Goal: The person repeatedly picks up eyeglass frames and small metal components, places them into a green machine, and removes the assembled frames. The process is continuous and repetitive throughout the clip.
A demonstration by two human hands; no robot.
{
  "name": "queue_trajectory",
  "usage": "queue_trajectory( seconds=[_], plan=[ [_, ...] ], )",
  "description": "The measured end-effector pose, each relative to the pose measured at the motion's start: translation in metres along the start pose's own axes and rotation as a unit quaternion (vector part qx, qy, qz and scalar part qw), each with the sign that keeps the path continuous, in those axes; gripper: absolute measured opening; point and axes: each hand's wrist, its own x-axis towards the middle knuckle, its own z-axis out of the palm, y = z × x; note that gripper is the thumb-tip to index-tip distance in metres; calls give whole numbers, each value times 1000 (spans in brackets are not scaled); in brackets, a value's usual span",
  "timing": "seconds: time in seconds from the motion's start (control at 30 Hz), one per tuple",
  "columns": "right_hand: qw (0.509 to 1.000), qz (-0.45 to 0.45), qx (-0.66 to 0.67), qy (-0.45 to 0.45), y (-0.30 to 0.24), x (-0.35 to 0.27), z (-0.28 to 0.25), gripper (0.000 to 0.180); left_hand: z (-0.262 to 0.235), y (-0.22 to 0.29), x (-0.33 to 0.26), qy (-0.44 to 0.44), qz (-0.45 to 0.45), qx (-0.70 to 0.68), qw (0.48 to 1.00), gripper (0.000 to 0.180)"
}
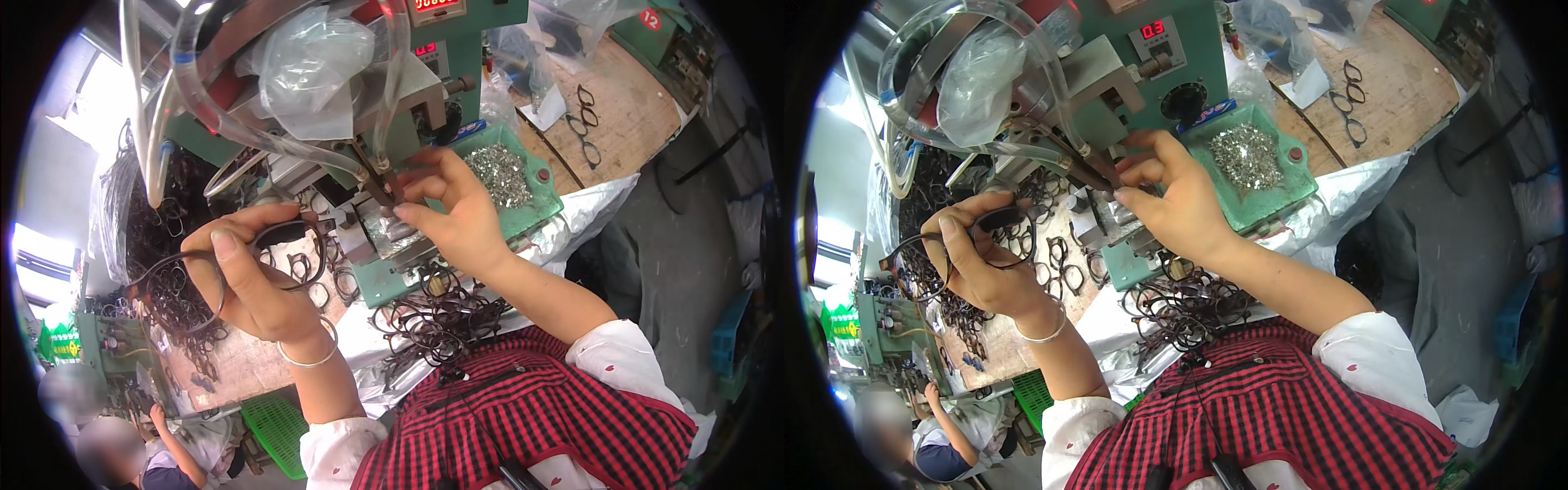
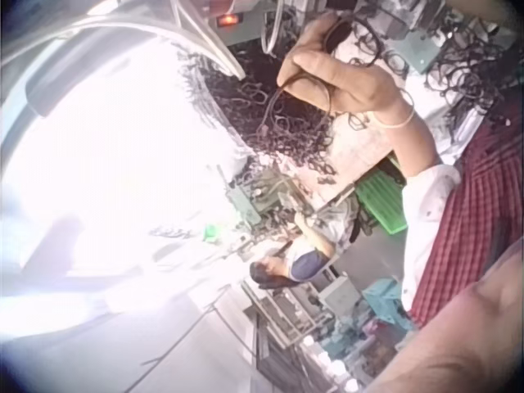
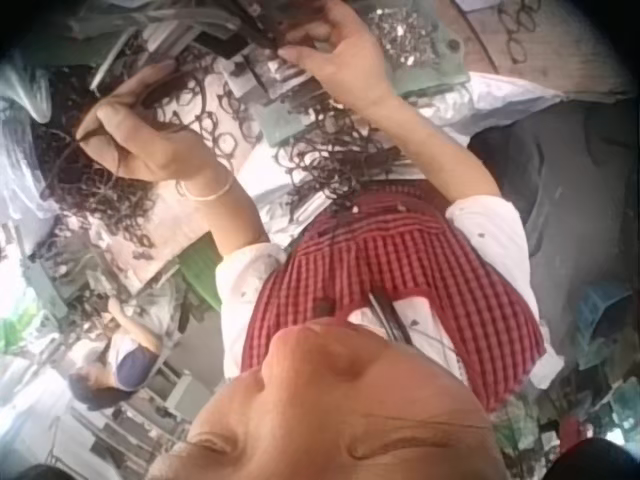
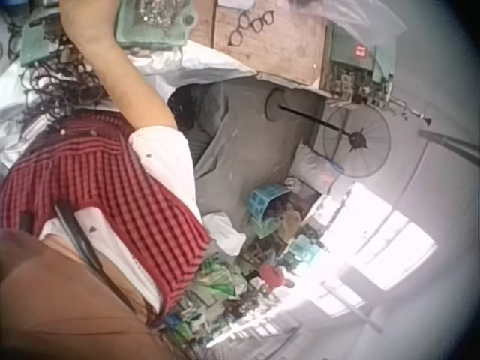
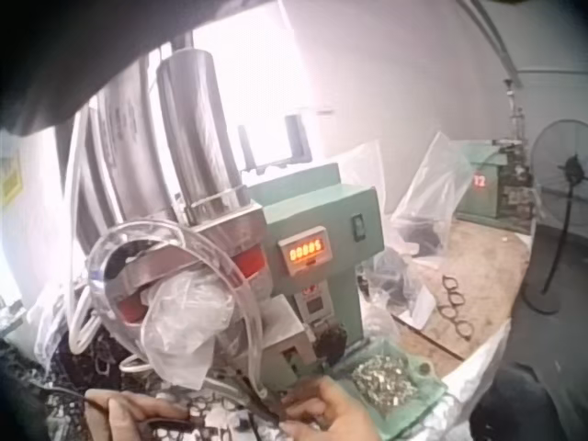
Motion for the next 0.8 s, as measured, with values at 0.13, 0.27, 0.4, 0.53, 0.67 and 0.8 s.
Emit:
queue_trajectory(
  seconds=[0.13, 0.27, 0.4, 0.53, 0.67, 0.8],
  plan=[
    [993, 73, 92, 22, -8, -4, 4, 53, -2, 3, 5, -6, -6, 25, 1000, 24],
    [993, 100, 64, 9, -32, -14, 6, 51, -2, 7, -3, -15, -7, -2, 1000, 23],
    [996, 13, -74, -41, -40, -21, -2, 55, -8, 4, -58, -240, -293, -143, 914, 26],
    [962, -57, -263, 35, -14, 6, -45, 54, 7, -16, -90, -289, -613, -339, 653, 28],
    [944, -69, -242, 215, 57, 6, -159, 61, 14, -20, -94, -247, -622, -347, 657, 28],
    [889, 45, -439, 119, 4, -36, -150, 41, 9, -22, -95, -234, -620, -324, 675, 28]
  ],
)
